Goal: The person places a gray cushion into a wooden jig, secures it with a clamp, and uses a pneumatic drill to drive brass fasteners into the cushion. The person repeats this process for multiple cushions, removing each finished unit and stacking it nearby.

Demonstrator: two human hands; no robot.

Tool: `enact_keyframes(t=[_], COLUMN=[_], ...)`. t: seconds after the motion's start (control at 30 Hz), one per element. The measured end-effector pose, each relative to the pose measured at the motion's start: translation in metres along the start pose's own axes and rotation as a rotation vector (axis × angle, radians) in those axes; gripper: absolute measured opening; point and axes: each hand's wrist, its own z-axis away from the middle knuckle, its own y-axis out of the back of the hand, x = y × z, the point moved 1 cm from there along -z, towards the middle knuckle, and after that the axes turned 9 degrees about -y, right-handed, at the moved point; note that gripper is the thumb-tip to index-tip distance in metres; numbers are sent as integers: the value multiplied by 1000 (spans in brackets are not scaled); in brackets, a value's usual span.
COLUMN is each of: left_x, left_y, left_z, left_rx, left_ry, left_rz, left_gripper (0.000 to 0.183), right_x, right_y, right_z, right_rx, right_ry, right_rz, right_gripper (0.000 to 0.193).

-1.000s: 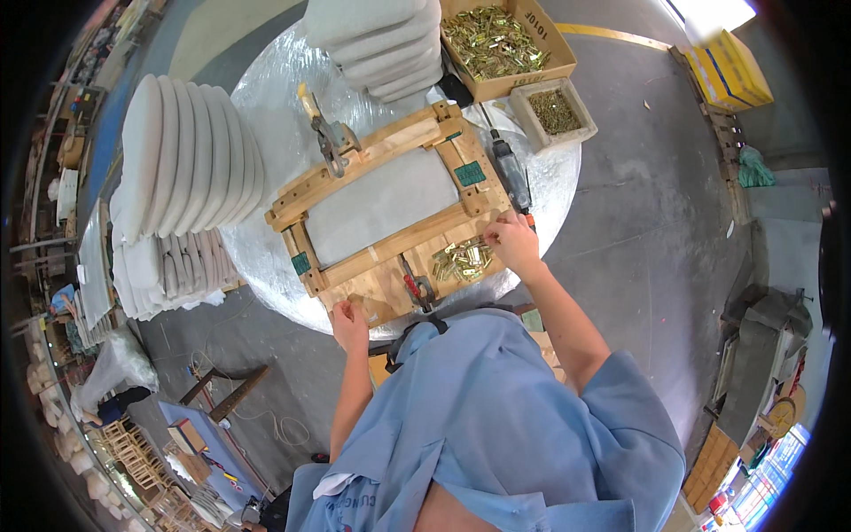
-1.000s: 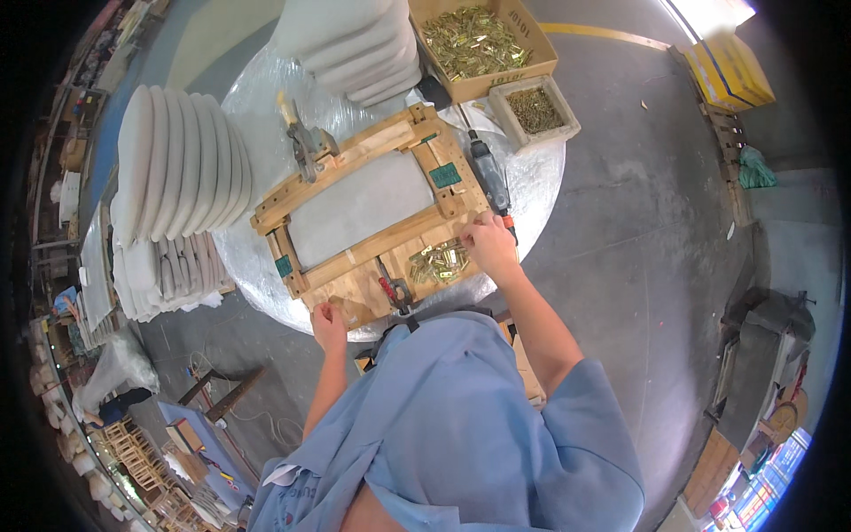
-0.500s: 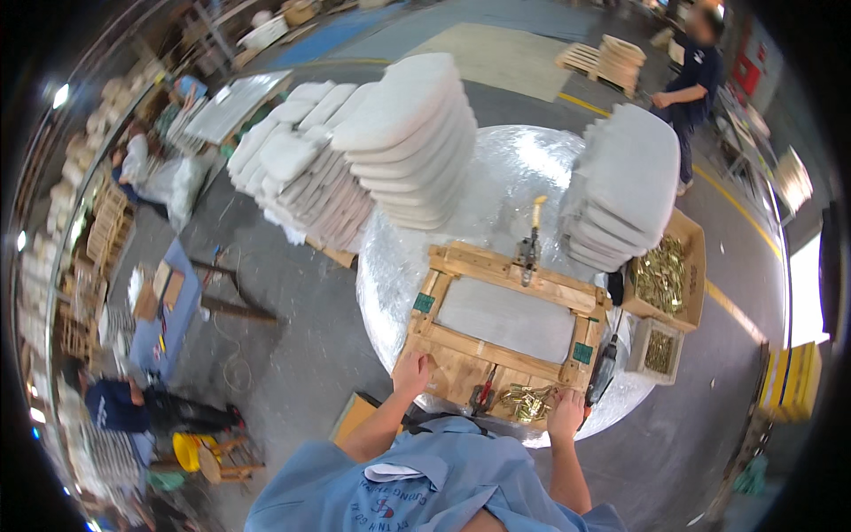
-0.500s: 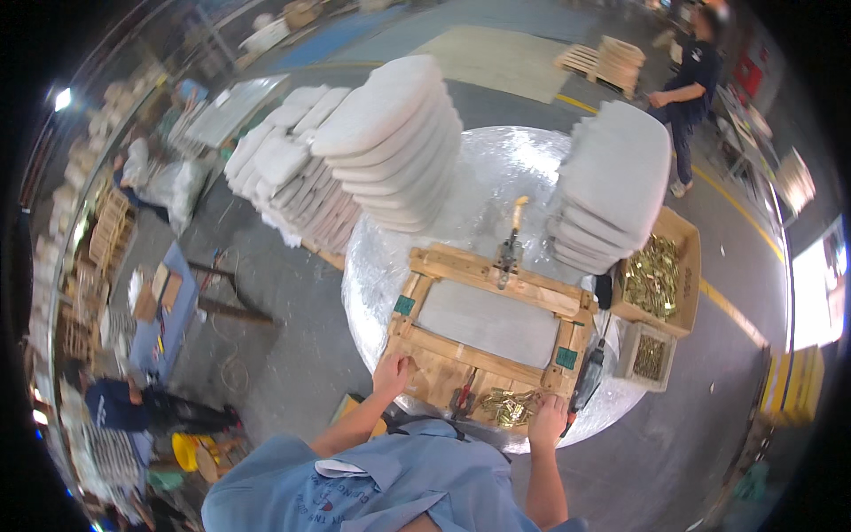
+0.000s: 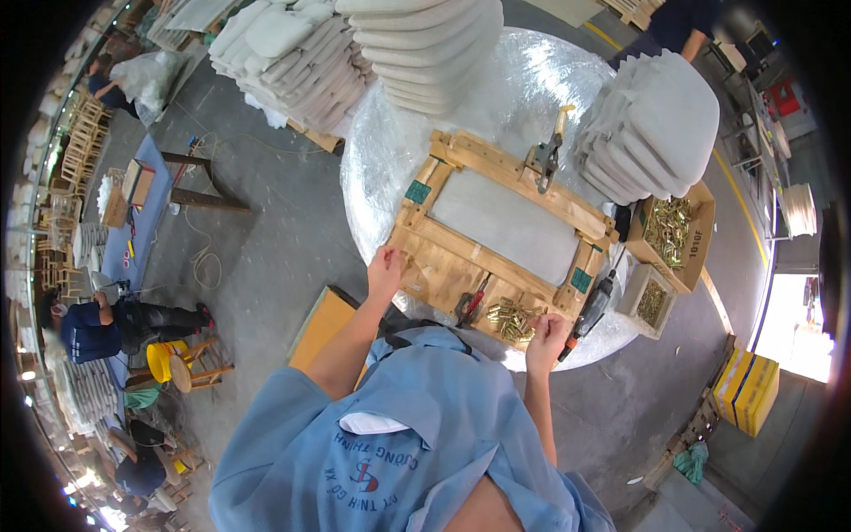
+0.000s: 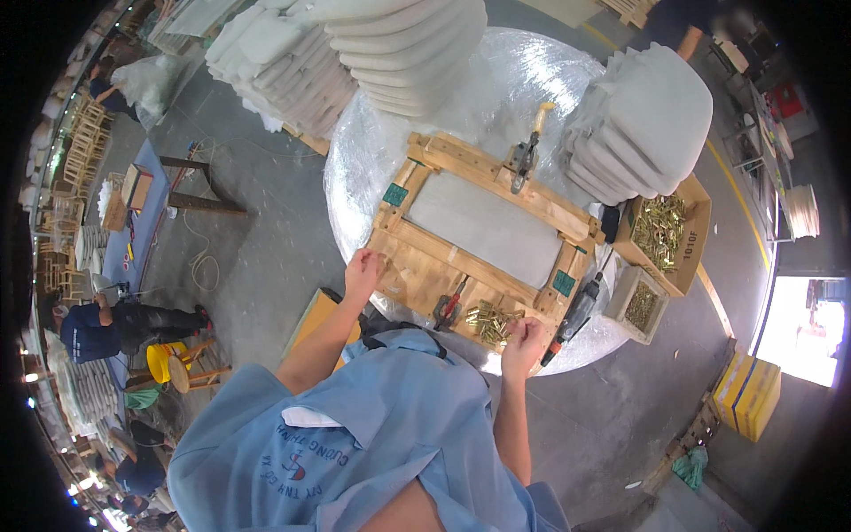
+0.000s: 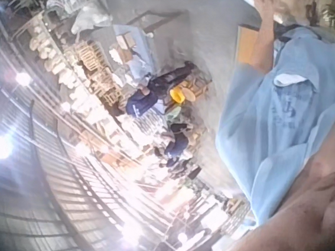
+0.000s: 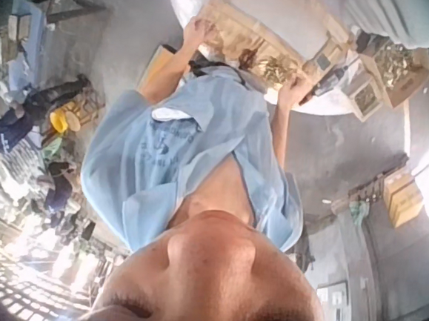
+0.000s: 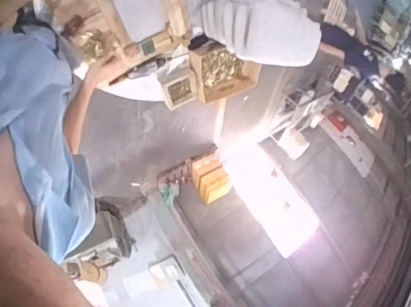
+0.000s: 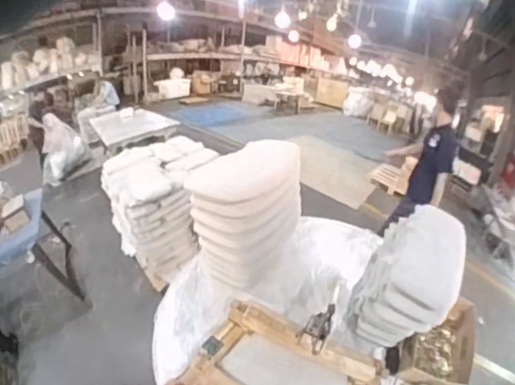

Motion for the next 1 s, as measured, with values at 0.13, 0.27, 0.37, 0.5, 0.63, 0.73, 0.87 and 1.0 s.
enact_keyframes(t=[0.13, 0.27, 0.37, 0.5, 0.63, 0.73, 0.87, 1.0], left_x=[54, 98, 130, 134, 151, 153, 142, 132], left_y=[-2, -19, -22, -22, -17, -19, -29, -42], left_z=[5, 27, 34, 37, 31, 27, 18, -18], left_rx=[-68, -571, -888, -987, -1006, -1053, -1180, -1034], left_ry=[-47, 114, 211, 329, 550, 575, 416, 346], left_rz=[42, 402, 380, 360, 468, 451, 362, 374], left_gripper=[26, 26, 27, 28, 26, 25, 29, 25], right_x=[-19, -66, -90, -106, -88, -80, -79, -80], right_y=[-23, -47, -59, -60, -66, -69, -68, -68], right_z=[7, 17, 21, 24, 31, 33, 28, 22], right_rx=[-149, -382, -501, -539, -542, -557, -540, -476], right_ry=[-3, 132, 236, 222, 176, 187, 209, 58], right_rz=[-67, 76, 201, 226, 220, 225, 150, 15], right_gripper=[9, 7, 10, 12, 12, 12, 13, 15])
